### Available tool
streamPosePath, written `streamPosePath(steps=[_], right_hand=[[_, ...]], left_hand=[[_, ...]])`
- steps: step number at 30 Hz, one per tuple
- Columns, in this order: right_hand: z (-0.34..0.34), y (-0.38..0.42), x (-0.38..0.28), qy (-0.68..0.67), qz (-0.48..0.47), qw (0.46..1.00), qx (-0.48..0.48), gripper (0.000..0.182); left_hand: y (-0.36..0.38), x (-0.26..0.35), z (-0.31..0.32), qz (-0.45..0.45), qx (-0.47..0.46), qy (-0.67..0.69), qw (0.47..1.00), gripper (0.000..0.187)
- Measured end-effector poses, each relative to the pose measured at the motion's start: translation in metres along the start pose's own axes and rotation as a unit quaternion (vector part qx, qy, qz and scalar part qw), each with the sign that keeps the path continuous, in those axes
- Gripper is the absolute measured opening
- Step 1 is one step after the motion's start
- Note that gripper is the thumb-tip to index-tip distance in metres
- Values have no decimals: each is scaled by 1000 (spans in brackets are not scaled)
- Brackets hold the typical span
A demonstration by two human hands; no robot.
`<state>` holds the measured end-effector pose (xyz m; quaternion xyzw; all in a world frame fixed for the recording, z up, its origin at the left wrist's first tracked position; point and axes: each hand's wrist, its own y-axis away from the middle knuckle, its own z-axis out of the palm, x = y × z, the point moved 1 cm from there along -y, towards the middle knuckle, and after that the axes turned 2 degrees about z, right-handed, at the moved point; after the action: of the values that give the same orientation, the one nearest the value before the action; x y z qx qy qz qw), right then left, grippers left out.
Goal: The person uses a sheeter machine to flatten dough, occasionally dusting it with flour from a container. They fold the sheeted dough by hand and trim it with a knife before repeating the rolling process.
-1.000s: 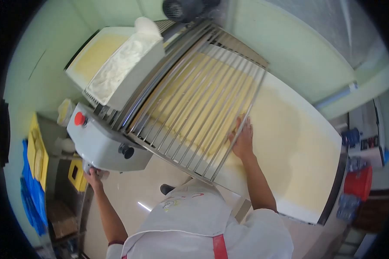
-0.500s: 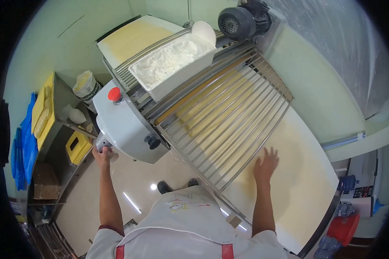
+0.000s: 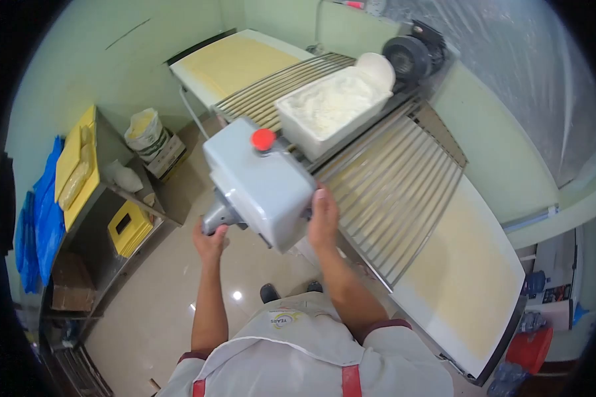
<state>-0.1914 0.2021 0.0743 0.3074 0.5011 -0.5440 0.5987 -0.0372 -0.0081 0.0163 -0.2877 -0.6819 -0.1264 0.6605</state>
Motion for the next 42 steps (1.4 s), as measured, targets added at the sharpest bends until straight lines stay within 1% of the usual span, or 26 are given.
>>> streamPosePath(steps=[2,4,6,9,10,13,16,19,22,25,26,27,28,30,31,32,33,34,36,37,38,40,41,42], right_hand=[[-3,0,0,56,37,996,55,37],[-19,-9,25,97,6,991,87,40],[13,-2,0,-35,17,993,115,39],[9,-4,2,-33,-3,996,87,38],[9,-4,1,-34,-14,997,74,36],[21,-2,-6,-20,-21,991,131,34],[15,-1,-3,3,-19,993,114,44],[10,-1,-2,7,-21,996,87,45],[21,1,-8,0,-18,993,116,35],[14,-2,-5,18,-38,994,99,32],[12,-7,-9,106,-104,984,98,30],[11,-18,-17,194,-170,961,98,28],[15,-32,-30,279,-238,925,102,27],[29,-71,-76,400,-340,851,28,21],[46,-92,-99,457,-334,823,-52,21],[54,-122,-107,498,-289,807,-127,24],[50,-159,-98,562,-281,757,-178,27],[61,-179,-102,607,-186,738,-230,28],[70,-204,-110,695,-104,636,-318,28],[77,-211,-109,729,-64,576,-365,28],[73,-215,-110,717,-28,583,-381,25],[56,-214,-103,691,-97,609,-376,26],[48,-217,-98,678,-129,623,-369,26],[54,-218,-105,687,-85,616,-376,30]], left_hand=[[-4,-16,-4,-1,-28,-30,999,58],[-8,-9,-14,20,-77,-29,996,56],[-7,-29,-24,-22,-167,96,981,51],[-4,-48,-28,-28,-207,78,975,43],[-4,-48,-24,-20,-186,59,981,34],[-4,-52,-19,22,-139,16,990,29],[-4,-52,-20,50,-143,-12,988,21],[-18,-47,-27,115,-154,-34,981,22],[-22,-40,-30,124,-172,-2,977,24],[-22,-38,-30,119,-172,-4,978,24],[-20,-38,-31,121,-168,-14,978,23],[-19,-37,-33,125,-165,-21,978,23],[-21,-36,-31,134,-165,-25,977,23],[-23,-49,-29,130,-175,-21,976,24],[-23,-55,-28,129,-182,-20,975,25],[-22,-56,-27,118,-189,-14,975,25],[-22,-56,-27,106,-193,-10,975,24],[-21,-56,-28,91,-194,-7,977,24],[-20,-48,-28,86,-197,9,977,24],[-20,-44,-29,81,-192,15,978,25],[-21,-43,-30,92,-186,9,978,25],[-21,-43,-31,110,-176,-5,978,25],[-22,-45,-32,96,-180,-9,979,26],[-21,-47,-32,83,-187,-13,979,27]])
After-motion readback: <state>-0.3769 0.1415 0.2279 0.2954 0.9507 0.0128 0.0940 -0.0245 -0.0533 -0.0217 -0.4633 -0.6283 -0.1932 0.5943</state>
